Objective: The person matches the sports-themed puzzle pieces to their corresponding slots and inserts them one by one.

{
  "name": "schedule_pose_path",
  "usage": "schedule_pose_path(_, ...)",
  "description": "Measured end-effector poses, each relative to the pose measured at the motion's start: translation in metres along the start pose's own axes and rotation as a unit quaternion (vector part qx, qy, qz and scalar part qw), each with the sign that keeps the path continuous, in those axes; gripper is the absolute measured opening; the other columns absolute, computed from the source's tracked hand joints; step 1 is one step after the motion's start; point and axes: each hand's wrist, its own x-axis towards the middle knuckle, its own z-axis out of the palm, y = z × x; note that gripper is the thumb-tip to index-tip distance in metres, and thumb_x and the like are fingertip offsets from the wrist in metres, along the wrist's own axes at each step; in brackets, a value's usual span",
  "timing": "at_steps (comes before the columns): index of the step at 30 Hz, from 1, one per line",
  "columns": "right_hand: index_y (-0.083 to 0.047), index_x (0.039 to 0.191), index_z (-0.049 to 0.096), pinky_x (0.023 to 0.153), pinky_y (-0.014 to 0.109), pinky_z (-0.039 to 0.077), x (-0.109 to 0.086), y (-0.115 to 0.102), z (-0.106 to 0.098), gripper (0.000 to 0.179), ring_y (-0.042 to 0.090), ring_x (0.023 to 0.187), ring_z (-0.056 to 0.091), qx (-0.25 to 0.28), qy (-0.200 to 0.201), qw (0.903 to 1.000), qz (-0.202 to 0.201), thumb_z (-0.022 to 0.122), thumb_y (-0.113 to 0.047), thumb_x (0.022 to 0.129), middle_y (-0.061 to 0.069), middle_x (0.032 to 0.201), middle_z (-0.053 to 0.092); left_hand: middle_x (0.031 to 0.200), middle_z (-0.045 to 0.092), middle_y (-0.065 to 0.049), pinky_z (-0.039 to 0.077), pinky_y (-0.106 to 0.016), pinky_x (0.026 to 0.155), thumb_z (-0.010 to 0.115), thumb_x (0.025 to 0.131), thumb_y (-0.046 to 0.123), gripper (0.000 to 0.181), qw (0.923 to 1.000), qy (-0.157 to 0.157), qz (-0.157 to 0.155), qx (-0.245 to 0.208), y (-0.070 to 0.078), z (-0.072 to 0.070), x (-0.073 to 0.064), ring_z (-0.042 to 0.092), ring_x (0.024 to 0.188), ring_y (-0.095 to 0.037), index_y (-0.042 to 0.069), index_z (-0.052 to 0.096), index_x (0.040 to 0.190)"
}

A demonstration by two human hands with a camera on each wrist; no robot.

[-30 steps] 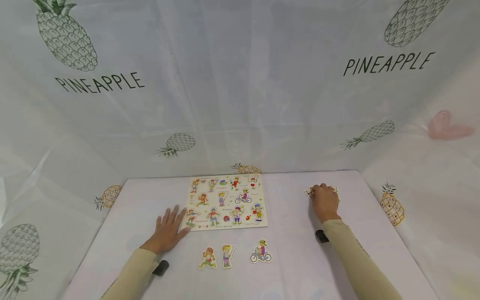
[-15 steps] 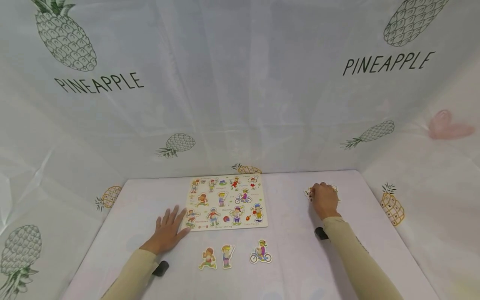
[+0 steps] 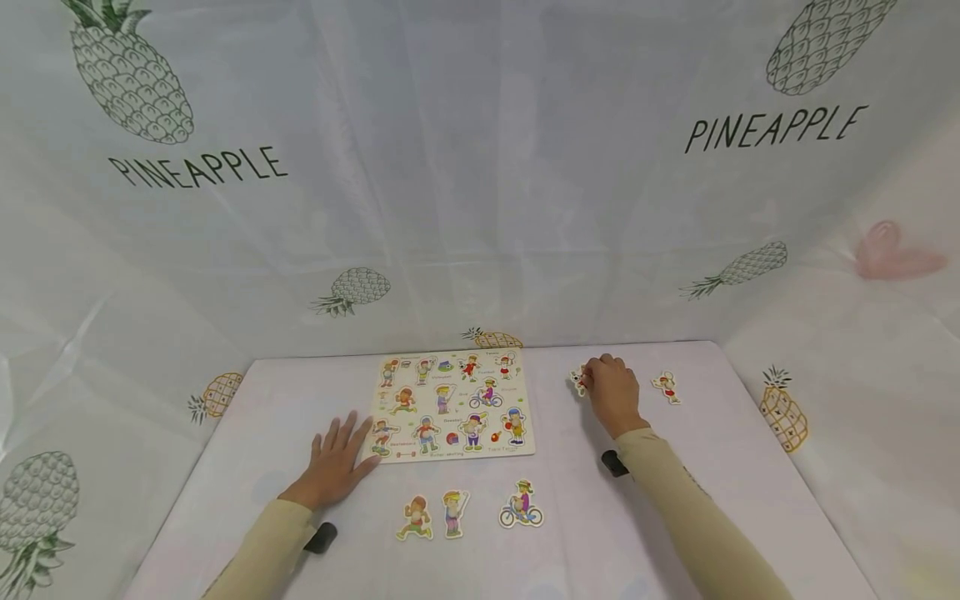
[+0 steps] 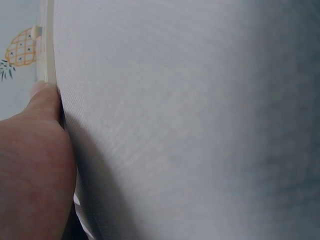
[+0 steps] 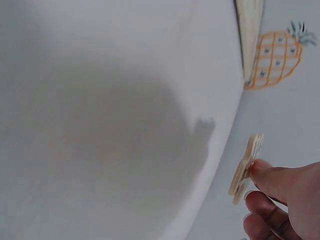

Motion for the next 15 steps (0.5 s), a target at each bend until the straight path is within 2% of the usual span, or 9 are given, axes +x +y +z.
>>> schedule_pose_path(6,0.004,0.096,0.074,0.070,0.052,0.056,0.008,-0.022,0.008,0.010,0.036,0.082,0.064,0.008,-0.001,0.9998,-0.019,0.080,-0.004,0.093,0.017,0.090,0.069,0.172,0.019,-0.028,0.011,-0.080,0.119,0.065,0.101,0.045,0.079,0.9999,0.009,0.004,0.007,-0.007,0.007,0.003,0.013,0.156,-0.058,0.007,0.036,0.164)
schedule_pose_path(15,-0.001,0.093,0.075,0.069,0.047,0.055,0.017,-0.055,0.021,0.008,0.030,0.080,0.062,0.013,-0.005,0.9994,-0.032,0.081,-0.006,0.093,0.011,0.088,0.068,0.172,0.018,-0.029,0.007,-0.079,0.120,0.060,0.104,0.050,0.078,1.0000,0.001,0.003,-0.007,-0.001,-0.001,0.000,0.012,0.157,-0.058,0.005,0.035,0.163)
